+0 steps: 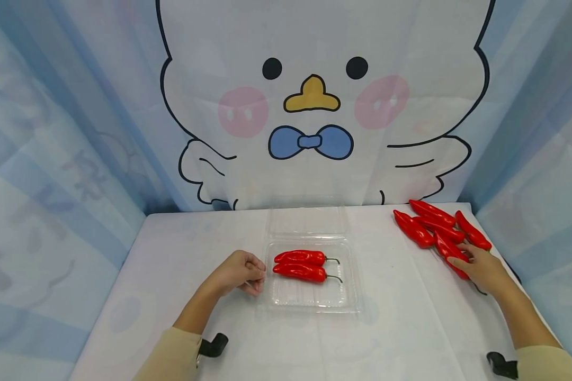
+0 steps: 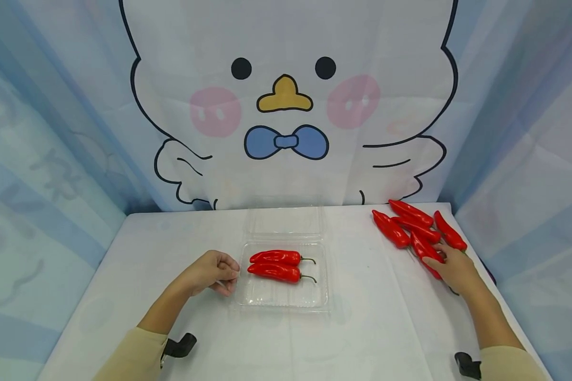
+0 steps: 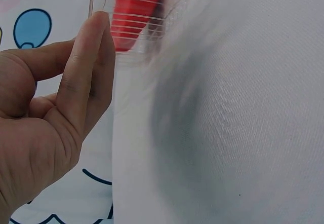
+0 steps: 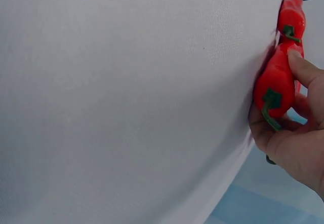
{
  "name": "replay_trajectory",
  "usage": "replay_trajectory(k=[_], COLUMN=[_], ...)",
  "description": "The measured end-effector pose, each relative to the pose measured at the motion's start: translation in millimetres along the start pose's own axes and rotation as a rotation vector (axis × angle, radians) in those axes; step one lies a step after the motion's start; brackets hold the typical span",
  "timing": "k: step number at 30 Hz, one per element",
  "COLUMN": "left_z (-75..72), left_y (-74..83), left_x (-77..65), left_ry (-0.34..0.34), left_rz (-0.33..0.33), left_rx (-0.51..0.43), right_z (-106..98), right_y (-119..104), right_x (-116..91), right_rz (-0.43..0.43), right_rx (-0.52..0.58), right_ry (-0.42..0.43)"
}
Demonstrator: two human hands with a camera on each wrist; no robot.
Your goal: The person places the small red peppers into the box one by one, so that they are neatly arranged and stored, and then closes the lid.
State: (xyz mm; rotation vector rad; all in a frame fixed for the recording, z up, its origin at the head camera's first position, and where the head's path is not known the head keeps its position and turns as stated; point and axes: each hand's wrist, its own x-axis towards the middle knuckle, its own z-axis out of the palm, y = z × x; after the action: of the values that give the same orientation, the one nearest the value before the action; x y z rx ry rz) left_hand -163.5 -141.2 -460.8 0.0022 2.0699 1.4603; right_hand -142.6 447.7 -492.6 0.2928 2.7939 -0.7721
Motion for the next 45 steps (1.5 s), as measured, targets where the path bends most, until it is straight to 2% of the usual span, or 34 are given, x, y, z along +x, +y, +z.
replay_trajectory(k=[11, 20, 45], left_z=[-0.5, -0.2, -1.8], left_y=[-1.3, -0.2, -1.8], left_x=[0.9, 1.9, 2.6], left_ry=[-0.011, 0.004, -0.002], left_rz=[0.008, -0.015, 0.002], left_rx=[-0.003, 0.010, 0.017], right_z=[3, 1, -8], right_y=[0, -2, -12], right_x=[-5, -7, -16], right_rz=[0.026, 0.023, 0.032], right_rx=[0.045, 0.058, 0.057], right_ry=[0.036, 0.058, -0.001])
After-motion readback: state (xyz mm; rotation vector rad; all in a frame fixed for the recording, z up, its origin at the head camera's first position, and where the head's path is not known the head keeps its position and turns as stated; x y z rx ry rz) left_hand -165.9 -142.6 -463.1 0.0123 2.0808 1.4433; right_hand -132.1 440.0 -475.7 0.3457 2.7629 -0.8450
